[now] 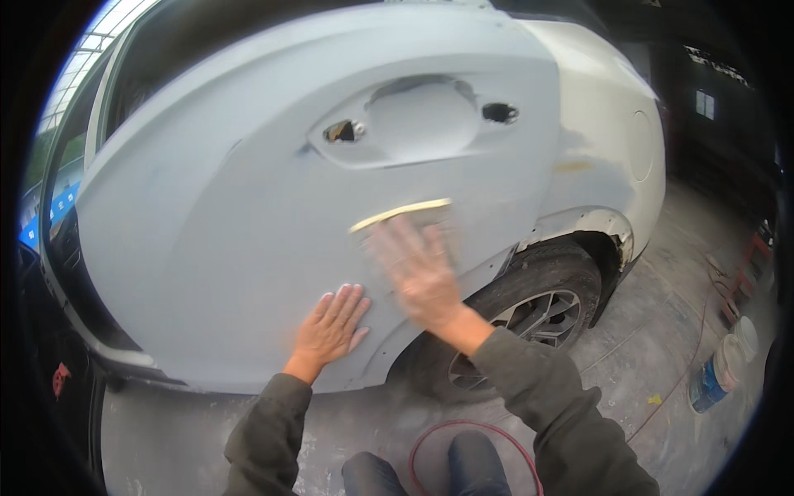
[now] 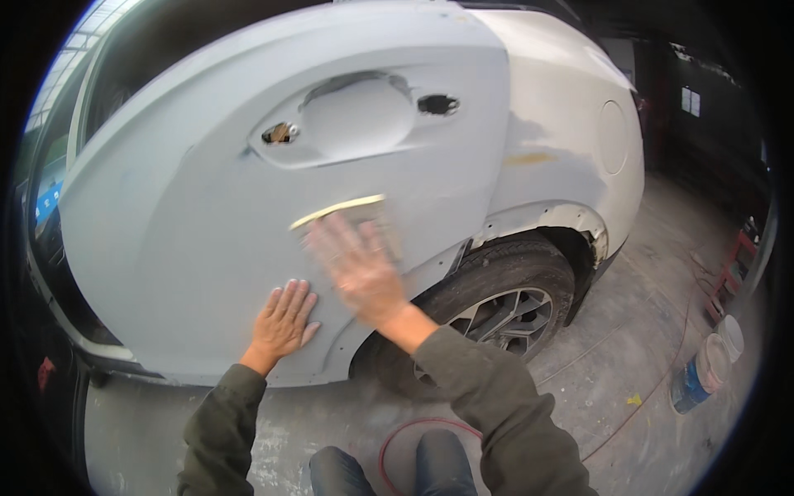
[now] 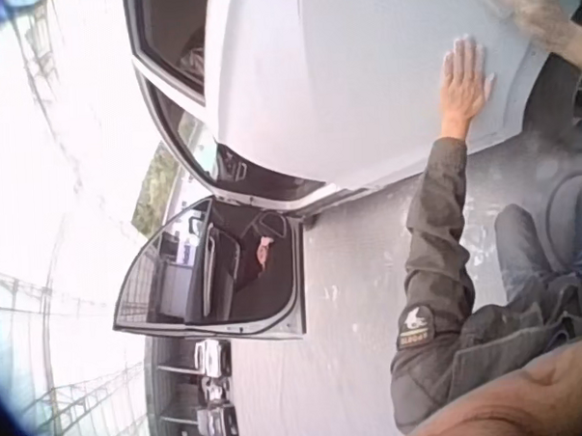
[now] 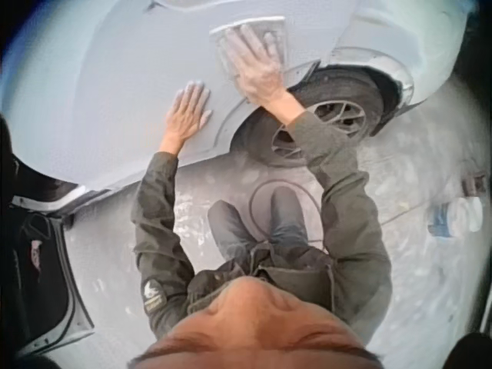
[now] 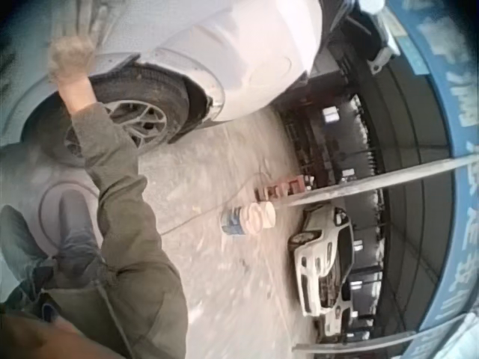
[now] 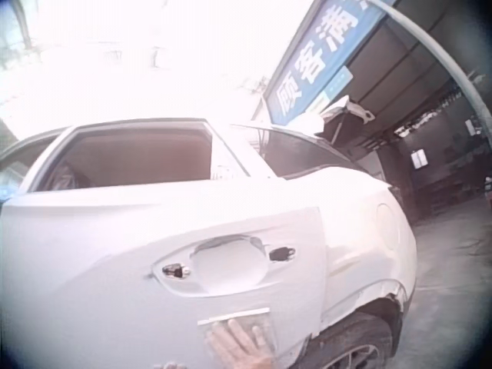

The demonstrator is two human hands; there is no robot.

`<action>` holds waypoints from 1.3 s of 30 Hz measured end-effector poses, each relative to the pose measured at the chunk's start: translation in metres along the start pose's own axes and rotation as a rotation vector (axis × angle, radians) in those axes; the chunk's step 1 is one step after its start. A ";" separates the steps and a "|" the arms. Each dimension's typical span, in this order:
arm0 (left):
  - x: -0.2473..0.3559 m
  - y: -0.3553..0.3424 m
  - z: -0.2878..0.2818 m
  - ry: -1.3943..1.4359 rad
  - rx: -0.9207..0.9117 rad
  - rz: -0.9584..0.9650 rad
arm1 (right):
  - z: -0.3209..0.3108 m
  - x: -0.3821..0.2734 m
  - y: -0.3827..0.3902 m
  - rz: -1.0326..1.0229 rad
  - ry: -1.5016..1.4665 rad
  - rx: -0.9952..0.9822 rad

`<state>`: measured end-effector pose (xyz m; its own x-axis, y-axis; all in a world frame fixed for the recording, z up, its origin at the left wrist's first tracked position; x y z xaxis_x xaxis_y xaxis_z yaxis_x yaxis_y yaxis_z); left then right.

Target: The person sands the surface of a white car door using a sanding block. They move the block across the door panel, focusing on the area around the door handle and the lower edge, smoothing the surface.

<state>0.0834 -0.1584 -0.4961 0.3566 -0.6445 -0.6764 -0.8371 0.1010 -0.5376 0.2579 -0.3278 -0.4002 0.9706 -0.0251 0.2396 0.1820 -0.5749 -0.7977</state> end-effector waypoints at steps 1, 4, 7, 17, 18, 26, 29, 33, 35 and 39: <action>0.008 0.005 0.003 0.012 0.008 0.029 | 0.017 -0.016 0.000 -0.116 -0.021 -0.035; -0.006 0.034 0.002 -0.054 -0.017 0.075 | 0.019 -0.004 0.001 -0.329 -0.051 -0.117; -0.048 0.080 0.004 -0.003 -0.071 -0.058 | -0.034 0.066 0.004 -0.238 0.152 -0.036; -0.117 0.073 -0.016 0.278 0.308 -0.705 | -0.004 -0.021 -0.054 -0.103 0.116 -0.033; -0.115 0.072 -0.015 0.283 0.302 -0.703 | 0.007 -0.047 -0.072 -0.169 0.094 -0.054; -0.111 0.126 0.006 0.318 0.261 -0.772 | -0.010 -0.006 -0.069 -0.321 0.147 -0.020; -0.106 0.135 0.015 0.329 0.302 -0.826 | -0.027 0.020 -0.027 -0.162 0.369 -0.017; -0.098 0.133 0.019 0.366 0.287 -0.842 | 0.006 -0.057 -0.093 -0.382 0.187 -0.137; -0.098 0.135 0.020 0.380 0.263 -0.847 | 0.034 -0.107 -0.136 -0.508 0.122 -0.144; -0.097 0.136 0.025 0.414 0.220 -0.829 | 0.021 -0.072 -0.166 -0.599 0.050 -0.087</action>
Point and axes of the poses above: each hand's wrist, its own y-axis away from the middle knuckle, its own z-axis out of the palm, x = y × z, the point moved 2 cm from there along -y, towards the middle knuckle, and after that the axes turned 12 degrees about -x, right-handed, at the moved point
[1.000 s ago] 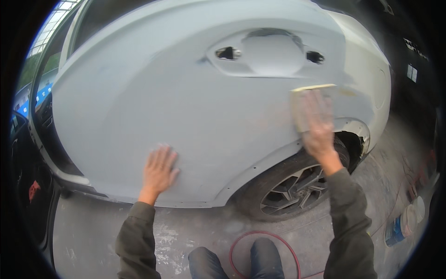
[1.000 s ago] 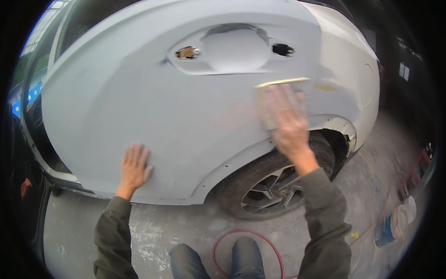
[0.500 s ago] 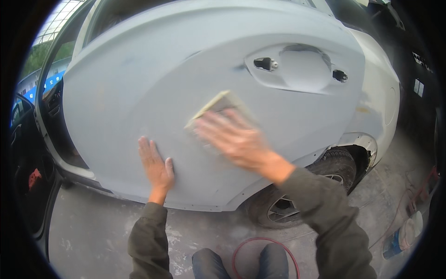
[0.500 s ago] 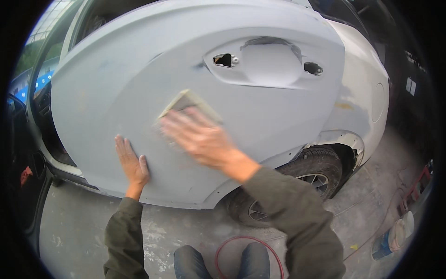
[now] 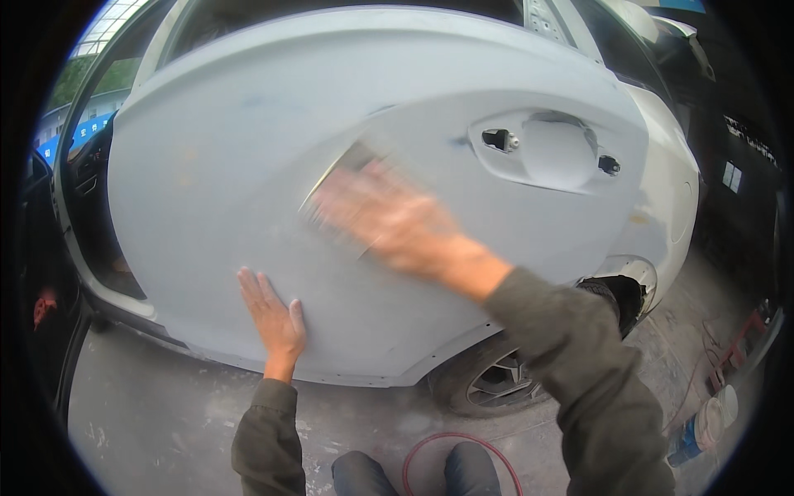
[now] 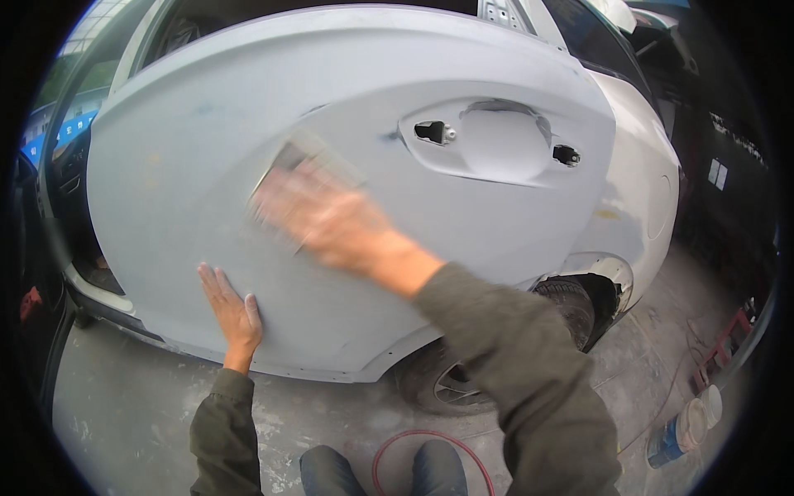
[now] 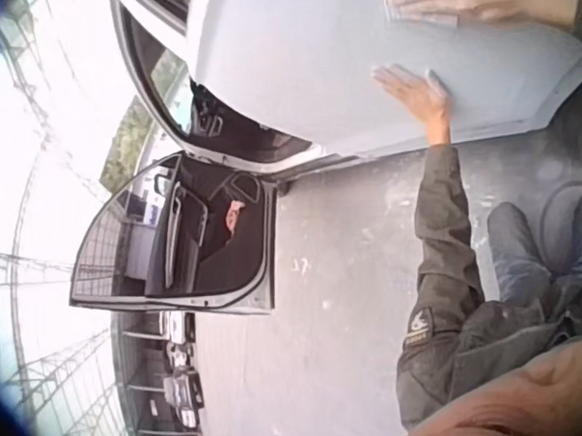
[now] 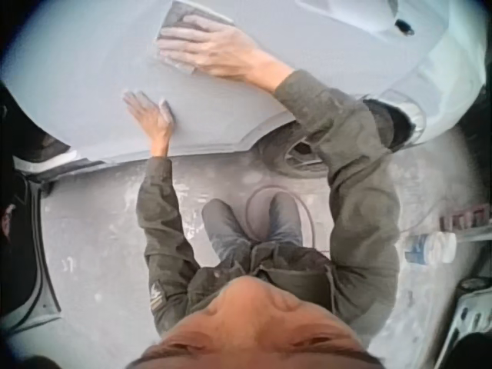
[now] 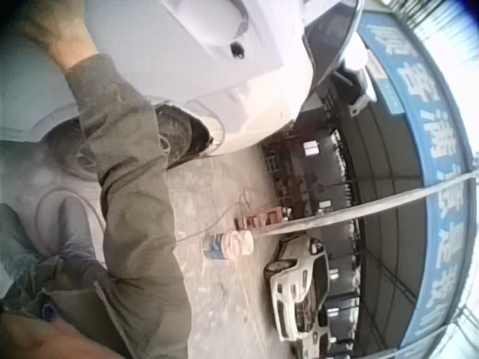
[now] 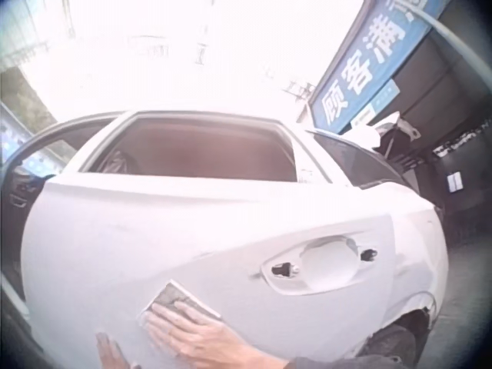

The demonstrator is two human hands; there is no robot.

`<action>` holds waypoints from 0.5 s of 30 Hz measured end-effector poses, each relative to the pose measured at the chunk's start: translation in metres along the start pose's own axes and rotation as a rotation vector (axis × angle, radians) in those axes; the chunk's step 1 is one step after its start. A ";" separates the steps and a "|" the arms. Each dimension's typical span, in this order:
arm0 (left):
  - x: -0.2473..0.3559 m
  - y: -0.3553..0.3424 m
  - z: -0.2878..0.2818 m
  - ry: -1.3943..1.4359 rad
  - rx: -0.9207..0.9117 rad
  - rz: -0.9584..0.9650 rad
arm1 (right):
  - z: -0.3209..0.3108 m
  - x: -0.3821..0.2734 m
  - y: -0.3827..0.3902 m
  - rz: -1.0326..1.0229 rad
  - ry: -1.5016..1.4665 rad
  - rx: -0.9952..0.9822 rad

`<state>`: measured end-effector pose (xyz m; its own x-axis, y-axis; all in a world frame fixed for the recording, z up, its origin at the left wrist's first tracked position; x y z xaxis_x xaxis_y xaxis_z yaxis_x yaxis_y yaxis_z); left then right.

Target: The person sands the surface of a white car door using a sanding block. They move the block across the door panel, focusing on the area around the door handle and the lower edge, smoothing the surface.

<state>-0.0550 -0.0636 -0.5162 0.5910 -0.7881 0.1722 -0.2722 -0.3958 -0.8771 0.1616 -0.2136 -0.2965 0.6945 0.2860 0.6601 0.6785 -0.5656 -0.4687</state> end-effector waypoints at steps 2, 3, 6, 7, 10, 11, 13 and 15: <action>-0.010 0.008 -0.011 -0.035 -0.001 -0.023 | -0.052 0.043 0.015 0.204 0.217 0.018; -0.017 0.012 -0.019 -0.076 0.006 -0.044 | -0.061 0.051 0.021 0.254 0.202 0.023; 0.002 0.020 -0.001 -0.041 -0.009 -0.042 | -0.056 0.043 0.019 0.369 0.183 0.051; 0.009 0.029 0.002 -0.037 -0.009 -0.053 | -0.043 0.031 0.004 0.375 0.159 0.088; 0.043 0.065 0.015 0.056 -0.228 -0.140 | -0.006 -0.012 -0.044 0.256 0.130 0.021; 0.056 0.077 0.017 0.073 -0.302 -0.181 | 0.009 -0.027 -0.057 0.213 0.134 0.002; 0.075 0.097 0.017 0.111 -0.384 -0.234 | 0.042 -0.061 -0.079 0.085 0.105 -0.007; 0.101 0.113 0.019 0.195 -0.424 -0.232 | 0.076 -0.089 -0.072 -0.040 0.146 -0.088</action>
Point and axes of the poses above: each hand's wrist, its own y-axis away from the middle knuckle, its own z-axis out of the palm, x = y × z, the point moved 2 cm from there along -y, towards the middle knuckle, and after that the axes turned 12 degrees about -x, right-handed, at the moved point
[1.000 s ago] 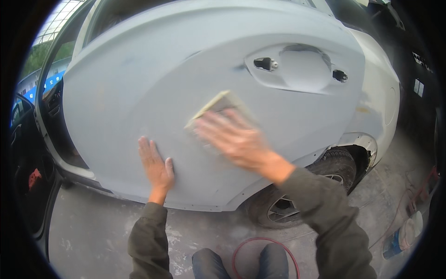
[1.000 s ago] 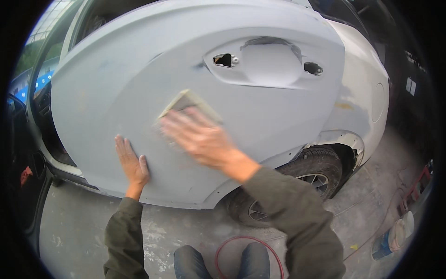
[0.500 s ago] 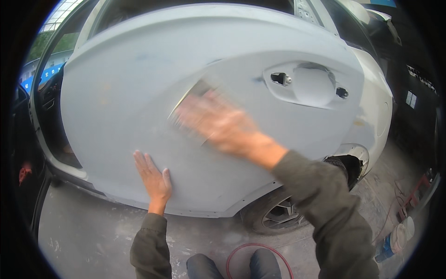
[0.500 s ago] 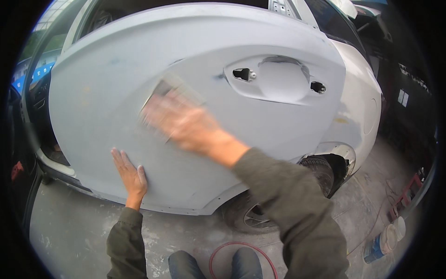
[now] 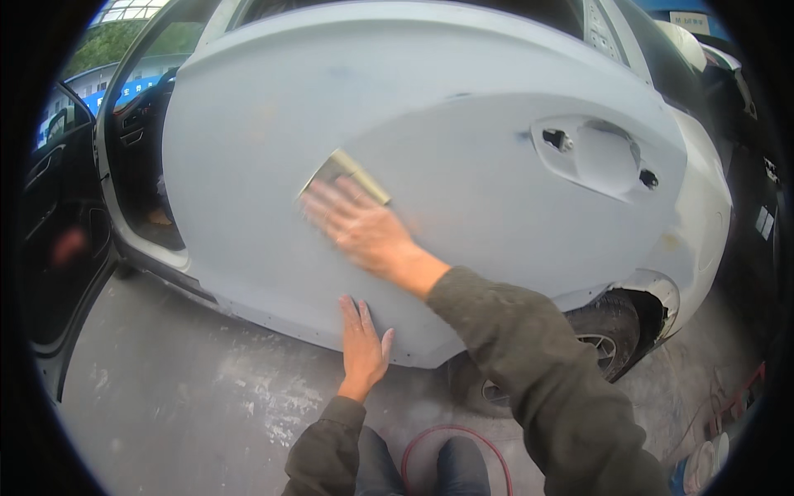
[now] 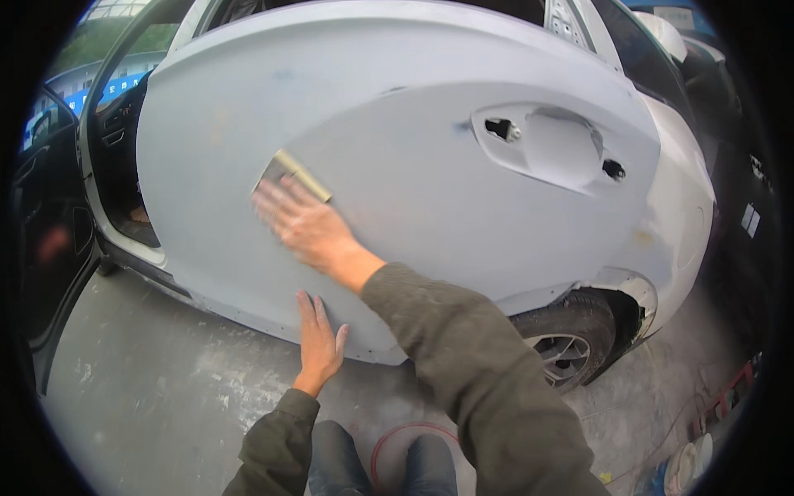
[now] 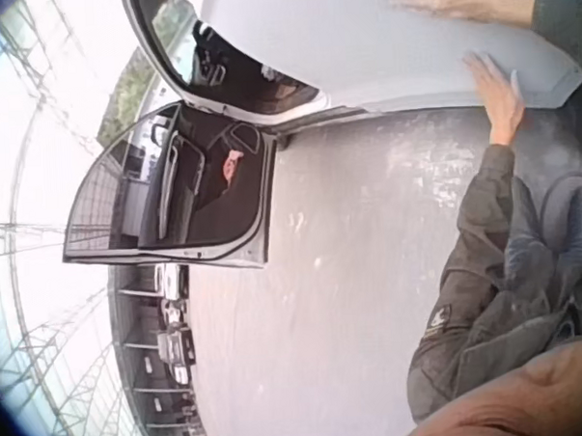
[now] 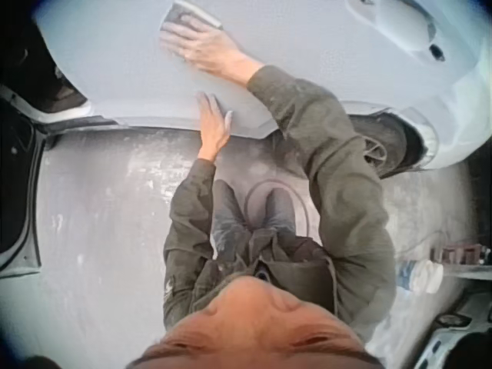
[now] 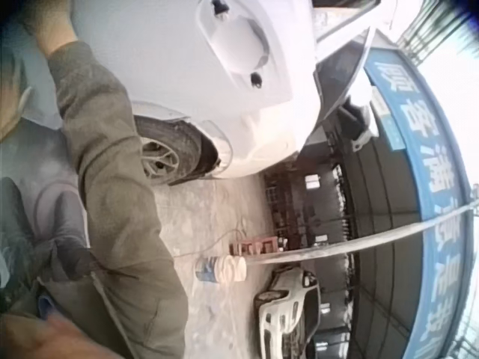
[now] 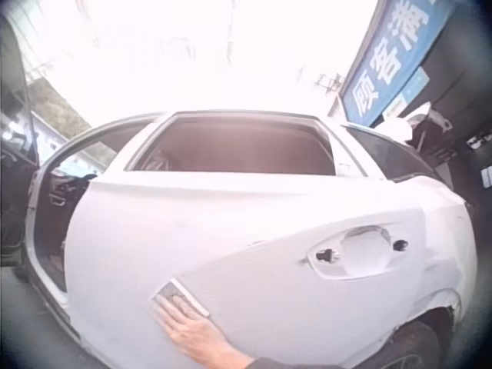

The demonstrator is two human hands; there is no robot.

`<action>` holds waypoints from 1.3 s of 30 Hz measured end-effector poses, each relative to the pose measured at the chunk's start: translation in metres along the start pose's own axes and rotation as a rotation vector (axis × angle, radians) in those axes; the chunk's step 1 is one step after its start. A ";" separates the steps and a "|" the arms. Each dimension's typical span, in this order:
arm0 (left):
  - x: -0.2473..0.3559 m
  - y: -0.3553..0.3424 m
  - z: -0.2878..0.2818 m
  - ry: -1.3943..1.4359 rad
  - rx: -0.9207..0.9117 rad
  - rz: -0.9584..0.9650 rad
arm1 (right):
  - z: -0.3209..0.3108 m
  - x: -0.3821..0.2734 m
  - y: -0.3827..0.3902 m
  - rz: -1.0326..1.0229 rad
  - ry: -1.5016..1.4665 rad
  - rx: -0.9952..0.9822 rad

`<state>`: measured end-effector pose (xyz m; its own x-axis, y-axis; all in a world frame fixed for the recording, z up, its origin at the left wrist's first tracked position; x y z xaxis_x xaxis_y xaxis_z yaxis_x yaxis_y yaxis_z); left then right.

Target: The person sands the surface of a white car door using a sanding block. They move the block across the door panel, focusing on the area around the door handle and the lower edge, smoothing the surface.

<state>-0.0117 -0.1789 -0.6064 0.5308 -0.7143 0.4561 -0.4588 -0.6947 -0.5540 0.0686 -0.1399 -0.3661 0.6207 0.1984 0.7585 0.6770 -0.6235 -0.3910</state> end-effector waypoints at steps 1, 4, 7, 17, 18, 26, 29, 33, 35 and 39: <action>0.004 0.006 -0.005 0.052 -0.032 -0.032 | 0.000 -0.012 -0.004 -0.082 0.026 -0.014; 0.014 0.025 -0.021 0.193 -0.117 -0.099 | -0.009 0.005 0.046 -0.132 -0.172 -0.010; -0.003 0.059 -0.040 0.302 -0.133 -0.166 | -0.041 0.052 0.141 -0.078 -0.025 -0.027; 0.021 0.235 -0.048 0.455 -0.219 -0.381 | -0.049 0.035 0.141 0.075 -0.114 -0.108; 0.029 0.232 -0.049 0.502 -0.274 -0.364 | -0.031 0.021 0.109 0.045 -0.087 -0.057; 0.044 0.209 -0.070 0.325 -0.217 -0.359 | 0.007 -0.009 0.034 -0.010 -0.288 0.181; 0.016 0.229 -0.059 0.340 -0.220 -0.308 | -0.055 0.075 0.145 0.109 -0.168 0.160; -0.024 0.282 -0.058 0.387 -0.382 -0.500 | -0.098 0.137 0.326 0.553 0.069 -0.070; -0.044 0.308 -0.057 0.361 -0.428 -0.653 | -0.093 0.119 0.340 0.655 0.089 -0.098; -0.022 0.285 -0.071 0.304 -0.318 -0.602 | -0.036 0.031 0.260 0.404 -0.154 -0.031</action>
Point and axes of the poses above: each hand's wrist, its own y-axis away from the middle knuckle, its own z-axis out of the palm, x = y × z, the point moved 2 cm from there along -y, towards the middle knuckle, and after that the axes turned 12 degrees about -x, right-handed, at the moved point
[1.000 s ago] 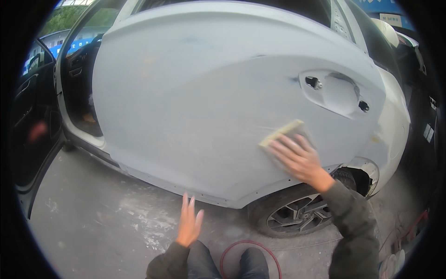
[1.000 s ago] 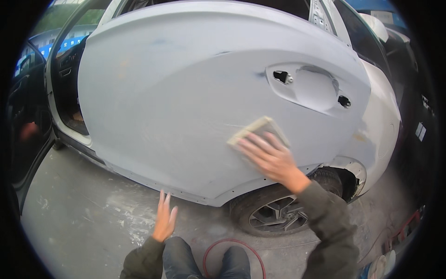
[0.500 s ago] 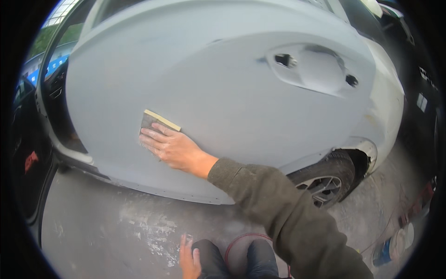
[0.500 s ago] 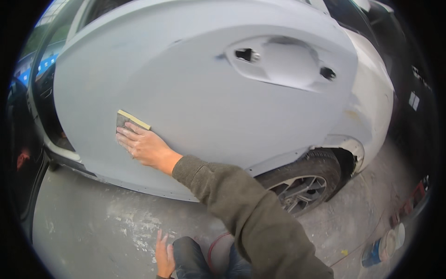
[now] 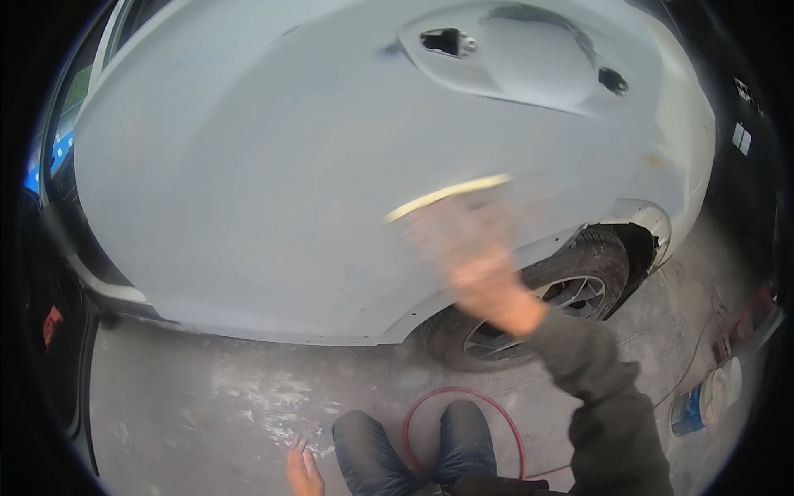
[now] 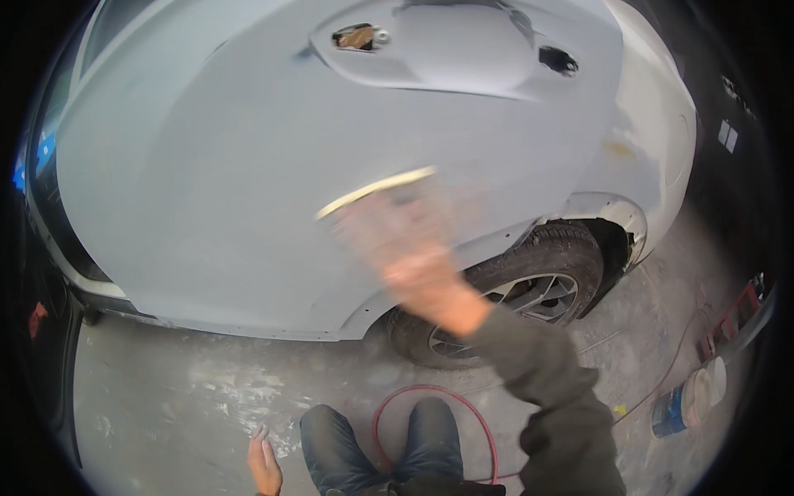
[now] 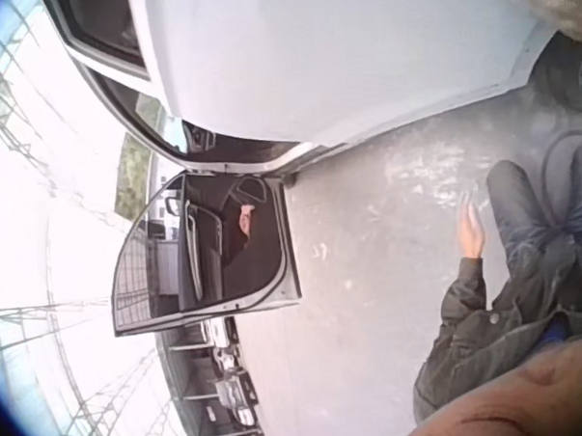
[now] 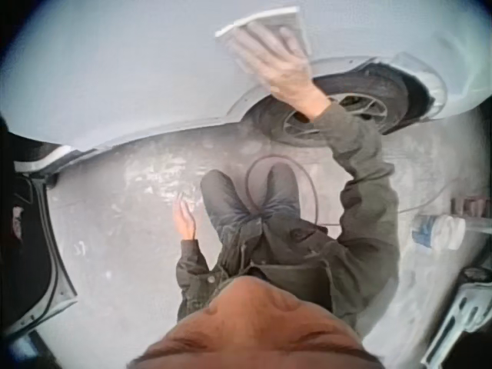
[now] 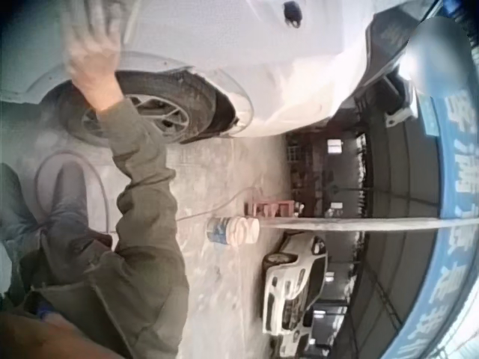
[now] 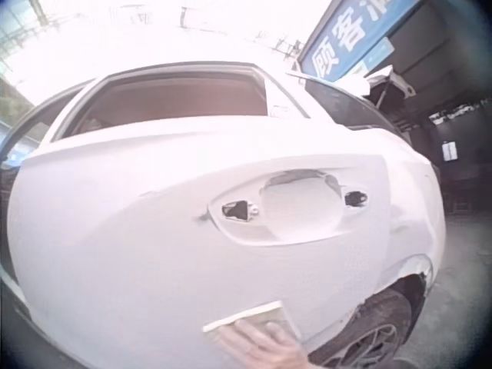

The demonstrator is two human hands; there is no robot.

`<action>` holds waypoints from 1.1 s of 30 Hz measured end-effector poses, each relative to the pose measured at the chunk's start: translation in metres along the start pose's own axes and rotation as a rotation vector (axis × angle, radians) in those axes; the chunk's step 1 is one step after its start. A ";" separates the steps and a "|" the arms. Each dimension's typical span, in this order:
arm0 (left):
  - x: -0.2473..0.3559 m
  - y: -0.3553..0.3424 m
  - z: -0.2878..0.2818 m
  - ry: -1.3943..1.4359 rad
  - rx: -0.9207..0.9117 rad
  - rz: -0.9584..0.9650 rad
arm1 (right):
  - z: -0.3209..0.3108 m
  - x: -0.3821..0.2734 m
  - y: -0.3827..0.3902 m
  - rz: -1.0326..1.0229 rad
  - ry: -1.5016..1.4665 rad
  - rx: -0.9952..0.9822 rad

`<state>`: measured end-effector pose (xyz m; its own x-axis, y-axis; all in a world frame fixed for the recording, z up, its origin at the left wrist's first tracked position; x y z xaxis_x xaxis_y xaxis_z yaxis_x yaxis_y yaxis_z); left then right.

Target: The person sands the surface of a white car door using a sanding block. They move the block across the door panel, focusing on the area around the door handle and the lower edge, smoothing the surface.

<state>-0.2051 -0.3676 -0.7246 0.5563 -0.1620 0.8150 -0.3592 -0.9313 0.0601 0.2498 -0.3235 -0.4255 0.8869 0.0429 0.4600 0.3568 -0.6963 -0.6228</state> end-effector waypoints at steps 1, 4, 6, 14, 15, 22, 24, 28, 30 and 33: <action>0.014 -0.009 0.000 -0.001 0.027 0.065 | 0.023 -0.033 -0.006 -0.067 -0.123 0.032; 0.074 -0.033 0.007 0.041 0.022 0.207 | 0.095 -0.115 -0.013 -0.200 -0.474 -0.083; 0.105 -0.048 0.007 0.016 0.003 0.289 | 0.082 -0.093 -0.006 -0.242 -0.328 -0.045; 0.079 -0.059 -0.009 -0.053 0.045 0.302 | -0.045 0.126 0.080 0.229 0.161 0.147; 0.071 -0.063 -0.010 -0.006 0.070 0.296 | -0.037 0.112 0.079 0.276 0.122 0.201; 0.206 -0.103 -0.014 -0.172 0.104 0.648 | 0.063 -0.070 0.033 -0.060 -0.364 0.085; 0.249 -0.112 -0.012 -0.265 0.061 0.797 | 0.056 -0.048 0.038 -0.129 -0.325 0.103; 0.298 -0.152 -0.017 -0.437 0.079 1.007 | -0.013 0.059 0.076 0.031 -0.079 0.098; 0.331 -0.168 -0.017 -0.574 0.100 1.094 | -0.037 0.101 0.106 0.229 0.038 0.154; 0.392 -0.185 -0.010 -0.824 0.182 1.209 | -0.050 0.112 0.127 0.448 0.059 0.156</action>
<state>0.0715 -0.2557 -0.4108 0.2758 -0.9312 -0.2383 -0.8429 -0.1152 -0.5256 0.3794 -0.4433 -0.4216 0.9467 -0.2814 0.1567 -0.0135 -0.5207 -0.8536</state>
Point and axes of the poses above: each hand's wrist, its own y-axis away from the middle knuckle, its own z-axis out of the palm, x = y × z, the point moved 2 cm from there along -y, towards the middle knuckle, and after that the axes turned 12 degrees about -x, right-handed, at the moved point
